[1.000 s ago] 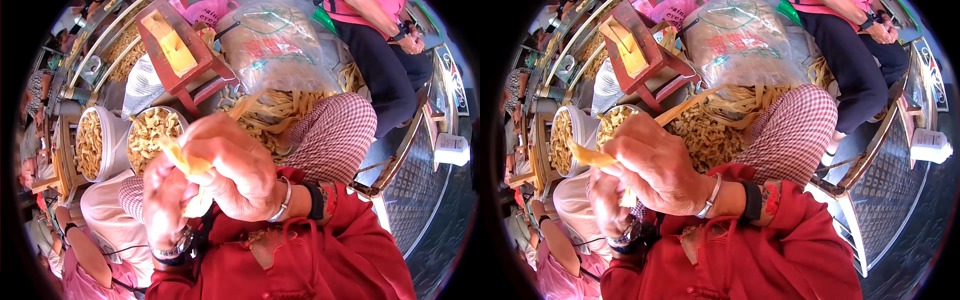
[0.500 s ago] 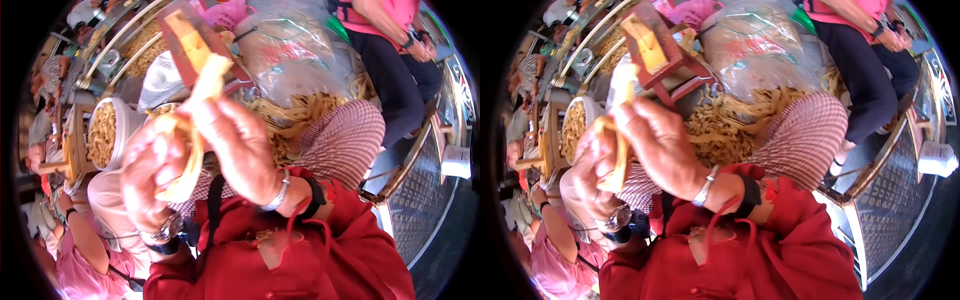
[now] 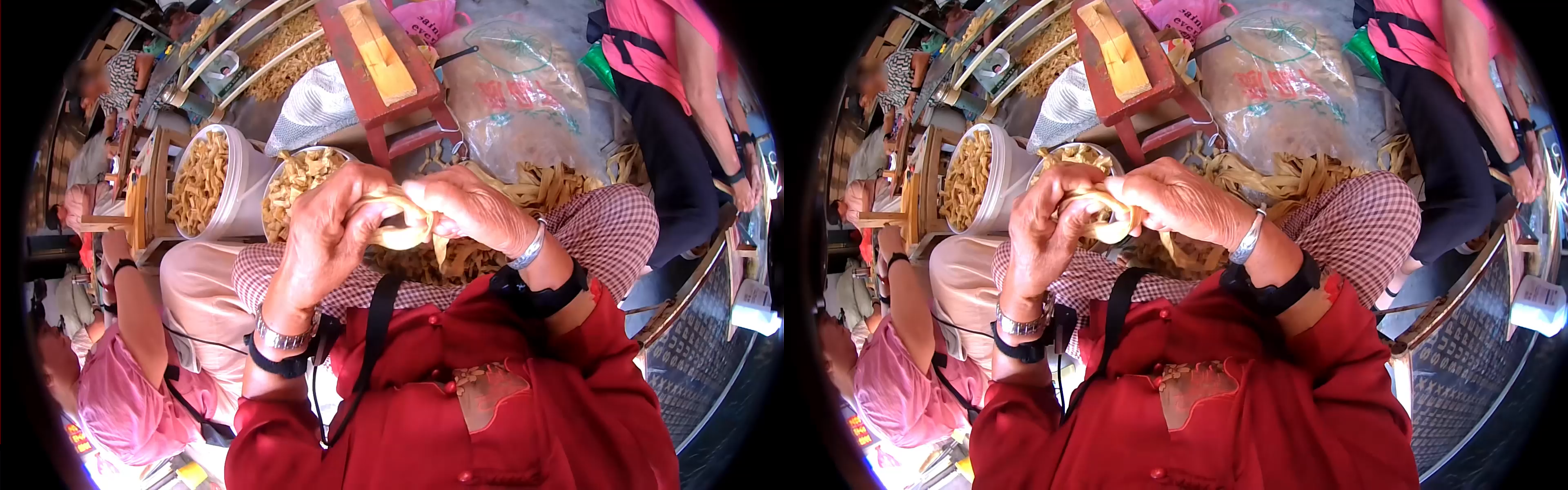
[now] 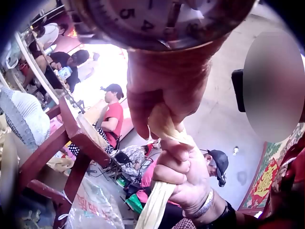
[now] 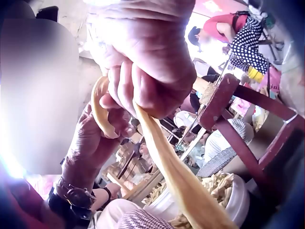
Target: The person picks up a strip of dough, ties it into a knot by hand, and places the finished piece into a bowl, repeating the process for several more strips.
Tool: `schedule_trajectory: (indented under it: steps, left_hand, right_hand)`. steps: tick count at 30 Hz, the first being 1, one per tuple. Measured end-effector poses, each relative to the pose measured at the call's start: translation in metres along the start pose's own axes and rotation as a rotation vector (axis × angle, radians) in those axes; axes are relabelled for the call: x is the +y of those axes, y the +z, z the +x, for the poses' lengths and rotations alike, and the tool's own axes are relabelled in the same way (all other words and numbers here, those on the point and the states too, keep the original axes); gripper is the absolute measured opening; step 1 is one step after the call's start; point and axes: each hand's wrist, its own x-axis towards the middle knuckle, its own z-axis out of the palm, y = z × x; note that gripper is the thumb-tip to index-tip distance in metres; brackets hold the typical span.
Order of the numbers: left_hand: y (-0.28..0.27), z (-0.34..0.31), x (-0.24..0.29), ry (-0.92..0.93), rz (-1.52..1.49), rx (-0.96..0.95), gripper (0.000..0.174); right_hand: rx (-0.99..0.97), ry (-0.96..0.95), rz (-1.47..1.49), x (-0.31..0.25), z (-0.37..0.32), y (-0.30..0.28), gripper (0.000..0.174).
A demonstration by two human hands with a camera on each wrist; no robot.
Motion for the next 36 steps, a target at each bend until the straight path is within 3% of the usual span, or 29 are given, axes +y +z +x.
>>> schedule_trajectory:
  steps: [1, 4, 5, 9, 10, 14, 17, 18, 22, 26, 30, 33, 34, 36]
  left_hand:
    - [0.002, -0.003, -0.002, -0.080, -0.048, -0.012, 0.010]
    - [0.012, -0.006, -0.007, -0.279, -0.697, 0.058, 0.016]
    - [0.016, -0.004, -0.003, -0.336, -0.919, 0.075, 0.018]
    - [0.026, -0.001, 0.001, -0.319, -1.008, 0.099, 0.025]
    - [0.023, -0.003, -0.007, -0.323, -0.975, 0.011, 0.026]
    - [0.031, -0.007, -0.003, -0.291, -0.635, 0.016, 0.033]
    - [0.030, -0.009, -0.011, -0.138, -0.358, -0.041, 0.041]
    - [0.032, -0.009, -0.010, -0.141, -0.319, -0.041, 0.048]
    - [0.042, -0.009, -0.006, -0.202, -0.321, 0.041, 0.047]
    - [0.051, -0.018, -0.015, -0.484, -0.687, 0.080, 0.048]
    - [0.055, -0.019, -0.013, -0.567, -1.311, 0.007, 0.053]
    - [0.052, -0.021, -0.014, -0.669, -1.450, -0.057, 0.053]
    - [0.050, -0.021, -0.018, -0.631, -1.493, -0.060, 0.052]
    - [0.045, -0.020, -0.016, -0.629, -1.531, -0.025, 0.050]
  right_hand:
    - [0.025, 0.008, -0.027, 0.000, -0.001, 0.000, 0.039]
    - [0.281, -0.503, -0.273, 0.021, 0.004, 0.011, 0.036]
    - [0.283, -0.471, -0.301, 0.020, 0.002, 0.011, 0.034]
    - [0.262, -0.292, -0.268, 0.008, -0.010, 0.011, 0.031]
    - [0.265, -0.272, -0.238, 0.013, -0.009, 0.010, 0.032]
    - [0.307, -0.203, -0.055, 0.034, -0.007, 0.015, 0.034]
    - [0.326, -0.180, 0.030, 0.040, -0.005, 0.016, 0.033]
    - [0.326, -0.175, 0.040, 0.041, -0.005, 0.015, 0.033]
    - [0.289, -0.210, -0.015, 0.048, -0.002, 0.012, 0.029]
    - [0.380, -0.194, -0.191, 0.045, -0.005, 0.018, 0.029]
    - [0.513, -0.235, -0.172, 0.049, -0.007, 0.015, 0.031]
    - [0.462, -0.370, -0.263, 0.059, -0.006, 0.009, 0.033]
    - [0.397, -0.249, -0.179, 0.050, -0.015, 0.009, 0.030]
    - [0.478, -0.272, -0.344, 0.049, -0.019, 0.001, 0.028]
